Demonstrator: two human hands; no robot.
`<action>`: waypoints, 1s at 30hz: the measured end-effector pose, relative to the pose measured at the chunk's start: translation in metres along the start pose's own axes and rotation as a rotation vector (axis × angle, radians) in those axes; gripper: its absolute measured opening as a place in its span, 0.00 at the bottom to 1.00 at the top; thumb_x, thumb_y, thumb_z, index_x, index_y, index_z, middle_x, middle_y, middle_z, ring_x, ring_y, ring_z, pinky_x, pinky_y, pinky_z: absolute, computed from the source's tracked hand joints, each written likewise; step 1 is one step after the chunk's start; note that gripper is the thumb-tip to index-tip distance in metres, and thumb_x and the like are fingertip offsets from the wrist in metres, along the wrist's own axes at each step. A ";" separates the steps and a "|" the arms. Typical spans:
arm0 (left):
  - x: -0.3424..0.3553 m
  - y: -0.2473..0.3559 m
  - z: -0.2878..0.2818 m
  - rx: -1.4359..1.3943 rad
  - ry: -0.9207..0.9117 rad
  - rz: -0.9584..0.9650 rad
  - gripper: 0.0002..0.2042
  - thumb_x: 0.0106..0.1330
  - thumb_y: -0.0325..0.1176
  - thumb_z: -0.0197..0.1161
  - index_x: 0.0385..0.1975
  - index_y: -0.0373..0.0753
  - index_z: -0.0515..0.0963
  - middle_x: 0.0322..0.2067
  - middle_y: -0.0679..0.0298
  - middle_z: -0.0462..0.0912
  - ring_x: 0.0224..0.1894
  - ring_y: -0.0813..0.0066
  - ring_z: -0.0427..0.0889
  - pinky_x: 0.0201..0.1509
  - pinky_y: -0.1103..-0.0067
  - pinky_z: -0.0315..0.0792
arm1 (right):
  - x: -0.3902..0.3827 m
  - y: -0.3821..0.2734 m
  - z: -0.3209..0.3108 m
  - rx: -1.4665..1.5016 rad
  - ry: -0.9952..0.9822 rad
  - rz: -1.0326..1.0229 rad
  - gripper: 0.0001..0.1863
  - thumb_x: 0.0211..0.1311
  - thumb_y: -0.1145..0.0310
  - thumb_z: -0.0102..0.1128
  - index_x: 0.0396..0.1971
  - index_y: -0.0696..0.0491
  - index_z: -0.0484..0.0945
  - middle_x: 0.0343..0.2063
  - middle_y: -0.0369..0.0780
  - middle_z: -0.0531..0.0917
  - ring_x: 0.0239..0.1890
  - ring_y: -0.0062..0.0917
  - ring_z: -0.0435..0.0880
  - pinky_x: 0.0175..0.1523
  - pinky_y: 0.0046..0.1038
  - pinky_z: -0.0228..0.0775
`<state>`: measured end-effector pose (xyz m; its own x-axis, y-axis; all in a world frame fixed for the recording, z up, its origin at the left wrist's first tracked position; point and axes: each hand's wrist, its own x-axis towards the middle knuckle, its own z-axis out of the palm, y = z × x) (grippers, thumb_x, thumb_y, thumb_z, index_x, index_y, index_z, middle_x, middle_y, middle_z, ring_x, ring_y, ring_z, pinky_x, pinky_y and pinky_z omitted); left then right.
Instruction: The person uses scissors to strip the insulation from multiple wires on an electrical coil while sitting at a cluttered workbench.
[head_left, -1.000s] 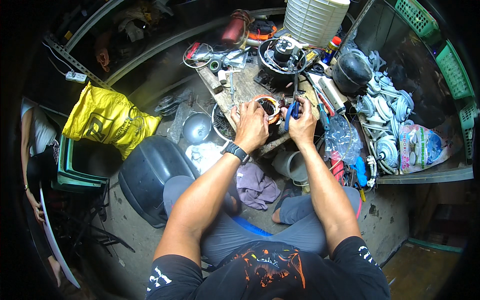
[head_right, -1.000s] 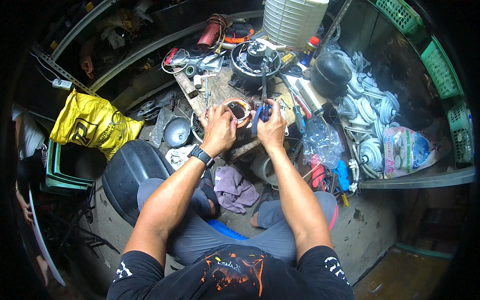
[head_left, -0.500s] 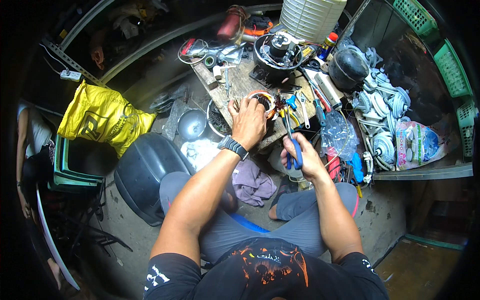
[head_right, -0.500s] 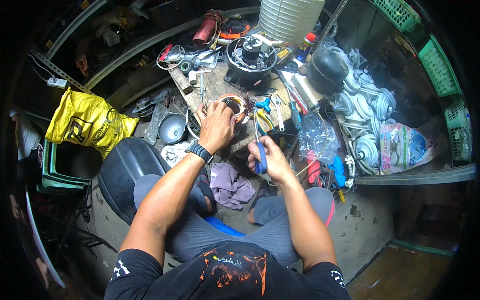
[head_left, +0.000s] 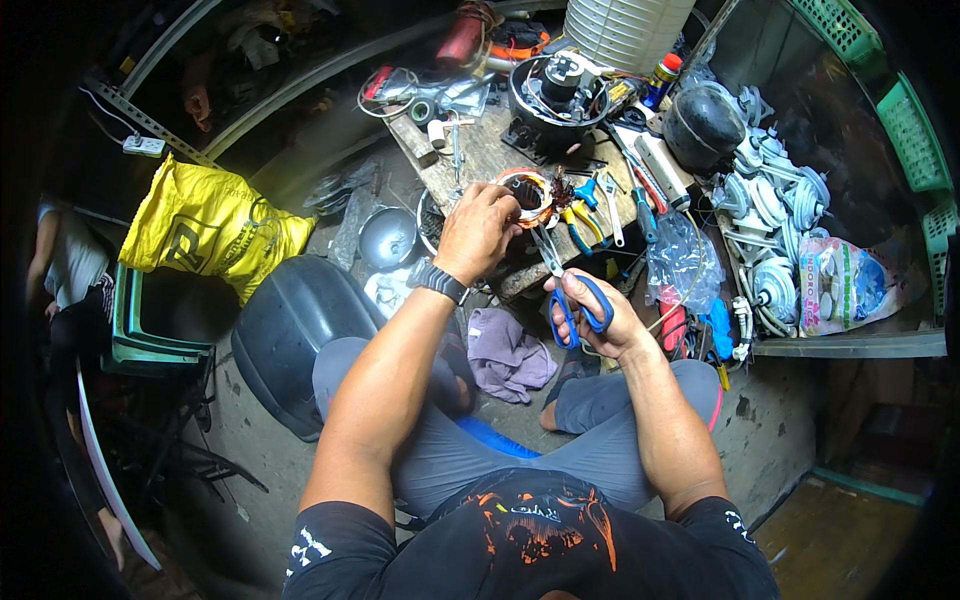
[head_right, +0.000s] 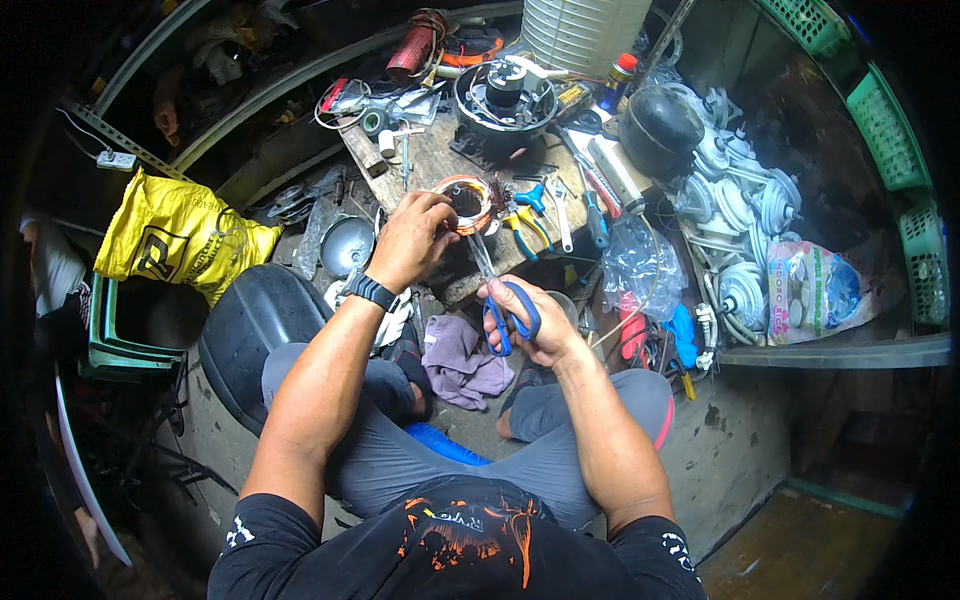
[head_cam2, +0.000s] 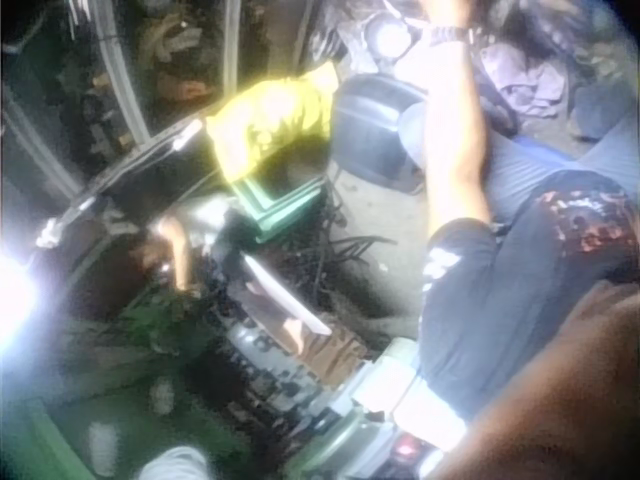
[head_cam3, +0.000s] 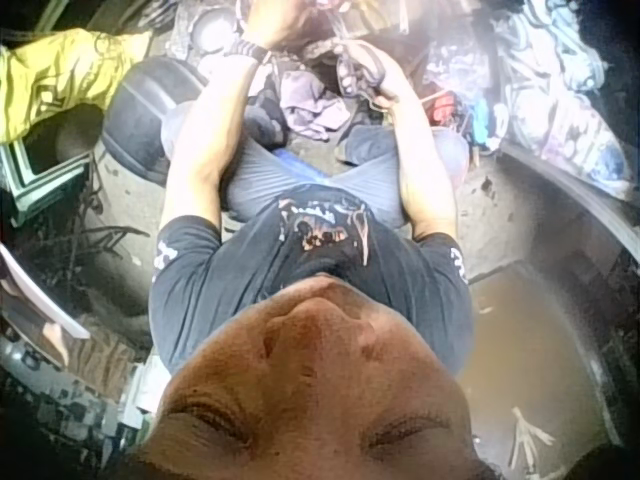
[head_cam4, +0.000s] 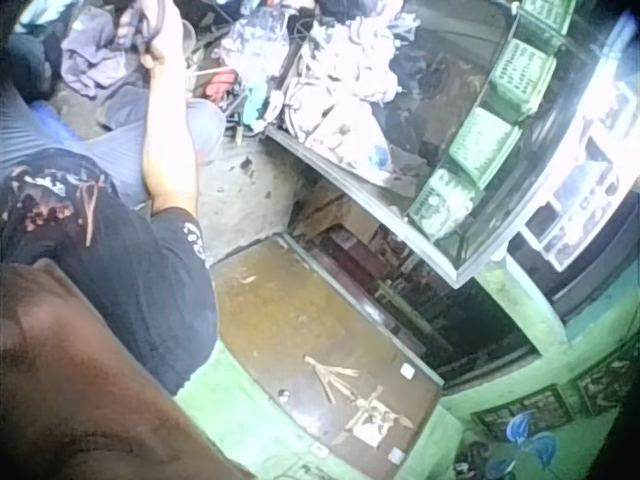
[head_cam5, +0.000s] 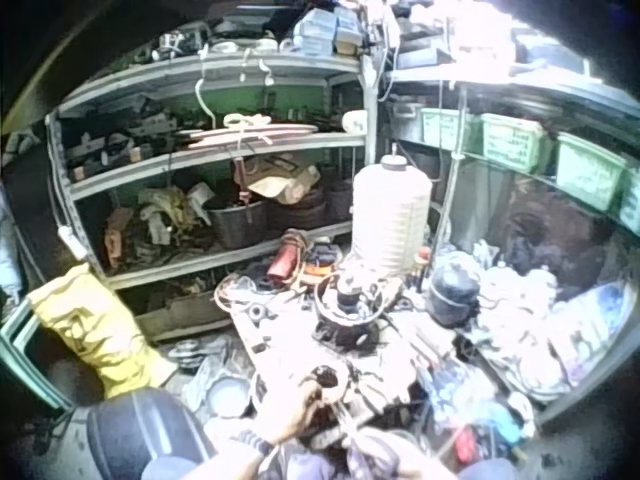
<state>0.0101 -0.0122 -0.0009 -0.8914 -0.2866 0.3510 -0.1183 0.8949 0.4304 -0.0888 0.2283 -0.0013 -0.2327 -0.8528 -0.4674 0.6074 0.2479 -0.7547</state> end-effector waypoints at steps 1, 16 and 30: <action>0.001 -0.003 0.000 -0.003 -0.007 0.008 0.11 0.60 0.31 0.75 0.41 0.40 0.84 0.53 0.60 0.83 0.60 0.54 0.77 0.65 0.64 0.73 | 0.001 0.000 0.001 0.009 0.008 0.002 0.24 0.75 0.46 0.63 0.51 0.53 0.78 0.28 0.39 0.83 0.25 0.24 0.84 0.30 0.26 0.78; 0.005 0.001 0.014 0.104 0.022 -0.019 0.07 0.68 0.31 0.64 0.39 0.36 0.79 0.45 0.56 0.79 0.52 0.49 0.75 0.57 0.61 0.75 | 0.000 -0.018 0.006 0.137 0.053 0.080 0.28 0.76 0.43 0.60 0.54 0.56 0.78 0.28 0.39 0.80 0.25 0.24 0.78 0.31 0.26 0.72; 0.003 -0.008 0.018 0.062 0.064 0.011 0.07 0.69 0.31 0.64 0.40 0.36 0.79 0.43 0.54 0.77 0.50 0.50 0.74 0.57 0.61 0.72 | 0.002 -0.070 0.014 -0.290 0.100 0.274 0.36 0.64 0.34 0.69 0.52 0.55 0.79 0.31 0.38 0.84 0.29 0.24 0.87 0.34 0.28 0.82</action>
<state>0.0001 -0.0140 -0.0184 -0.8633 -0.2965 0.4084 -0.1374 0.9168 0.3750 -0.1211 0.2032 0.0569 -0.1735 -0.6918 -0.7009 0.4216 0.5910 -0.6877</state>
